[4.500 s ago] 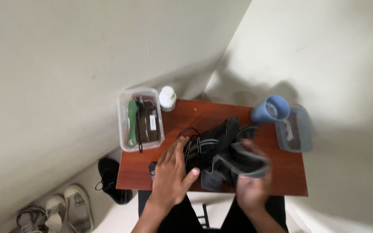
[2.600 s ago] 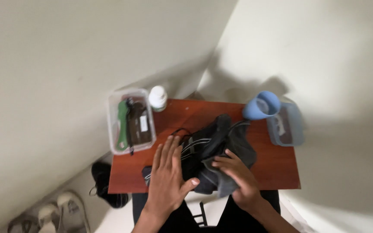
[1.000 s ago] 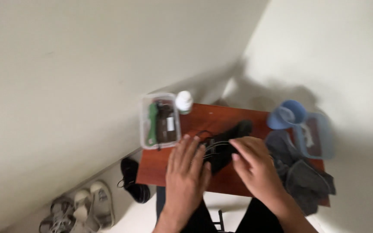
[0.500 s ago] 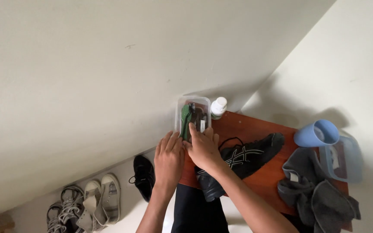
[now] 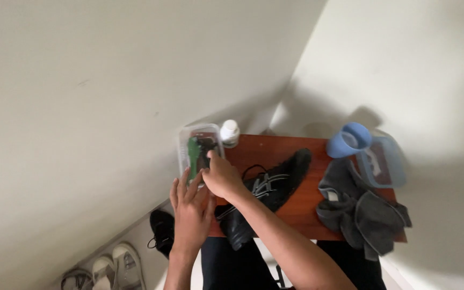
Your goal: The person cleans a black sneaker on a wooden table using a brush and a cloth. They scrub the shoe with the brush, wipe it with the cloth, and dip the brush into a cup of water to continue cleaning different parts of the shoe.
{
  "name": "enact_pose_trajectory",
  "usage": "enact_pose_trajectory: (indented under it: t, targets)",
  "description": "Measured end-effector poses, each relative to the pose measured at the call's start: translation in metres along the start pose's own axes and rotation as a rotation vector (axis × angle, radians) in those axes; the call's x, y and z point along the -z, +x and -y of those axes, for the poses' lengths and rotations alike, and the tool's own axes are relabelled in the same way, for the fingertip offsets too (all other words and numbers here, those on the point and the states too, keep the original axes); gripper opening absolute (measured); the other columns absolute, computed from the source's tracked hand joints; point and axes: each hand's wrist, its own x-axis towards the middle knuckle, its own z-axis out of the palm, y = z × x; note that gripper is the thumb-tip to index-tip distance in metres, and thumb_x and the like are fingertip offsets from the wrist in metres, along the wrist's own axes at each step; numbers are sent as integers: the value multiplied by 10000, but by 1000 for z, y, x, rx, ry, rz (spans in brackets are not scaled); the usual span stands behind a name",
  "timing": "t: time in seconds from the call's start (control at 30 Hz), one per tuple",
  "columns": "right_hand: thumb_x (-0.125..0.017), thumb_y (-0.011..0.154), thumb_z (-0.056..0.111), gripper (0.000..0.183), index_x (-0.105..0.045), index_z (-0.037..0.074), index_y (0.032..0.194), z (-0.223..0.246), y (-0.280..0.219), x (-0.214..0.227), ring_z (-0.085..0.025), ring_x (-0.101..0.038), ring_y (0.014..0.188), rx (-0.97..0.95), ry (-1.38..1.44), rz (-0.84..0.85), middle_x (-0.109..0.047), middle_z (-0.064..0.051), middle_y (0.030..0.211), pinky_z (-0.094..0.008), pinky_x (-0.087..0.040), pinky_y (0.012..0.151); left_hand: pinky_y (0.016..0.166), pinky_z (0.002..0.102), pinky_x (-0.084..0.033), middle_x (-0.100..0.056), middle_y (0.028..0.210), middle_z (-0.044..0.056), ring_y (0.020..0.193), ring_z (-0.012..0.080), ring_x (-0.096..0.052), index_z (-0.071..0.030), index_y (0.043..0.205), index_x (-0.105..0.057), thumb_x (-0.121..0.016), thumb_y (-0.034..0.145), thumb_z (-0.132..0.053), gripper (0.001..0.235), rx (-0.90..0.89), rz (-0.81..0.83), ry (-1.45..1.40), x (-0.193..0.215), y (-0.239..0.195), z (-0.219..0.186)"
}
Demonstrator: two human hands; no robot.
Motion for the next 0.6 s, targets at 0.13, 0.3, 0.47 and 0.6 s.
enact_pose_trajectory:
  t: [0.13, 0.3, 0.47, 0.6]
  targets:
    - [-394, 1009, 166, 475, -485, 84, 1468, -23, -19, 25, -360, -622, 1262, 33, 219, -22, -625, -195, 1401, -464, -504, 999, 1202, 578, -266, -611, 1453, 121, 1489, 398, -390, -58, 1231, -708, -495, 1056, -239, 330, -82, 5, -67, 10, 9, -22]
    - [-496, 994, 275, 508, -549, 35, 1438, -81, -41, 42, -254, -578, 1351, 304, 224, -184, -604, -130, 1464, -355, -414, 1117, 1243, 559, -280, -565, 1501, 125, 1508, 341, -406, -64, 1318, -633, -528, 1041, -217, 334, -100, -31, -52, -2, 17, -41]
    - [-514, 1024, 301, 433, -624, 38, 1350, -127, -94, 76, -242, -674, 1208, 452, 212, -375, -705, -119, 1308, -341, -487, 998, 1213, 557, -314, -526, 1531, 167, 1501, 375, -413, -9, 1376, -563, -539, 1039, -193, 385, -192, -50, -100, -22, 40, -84]
    - [-575, 1010, 286, 399, -651, 56, 1327, -188, -136, 105, -230, -715, 1156, 430, 265, -534, -735, -112, 1259, -326, -591, 828, 1240, 567, -276, -497, 1551, 193, 1515, 384, -394, 11, 1419, -506, -482, 1061, -211, 422, -285, 20, -231, -50, 57, -132]
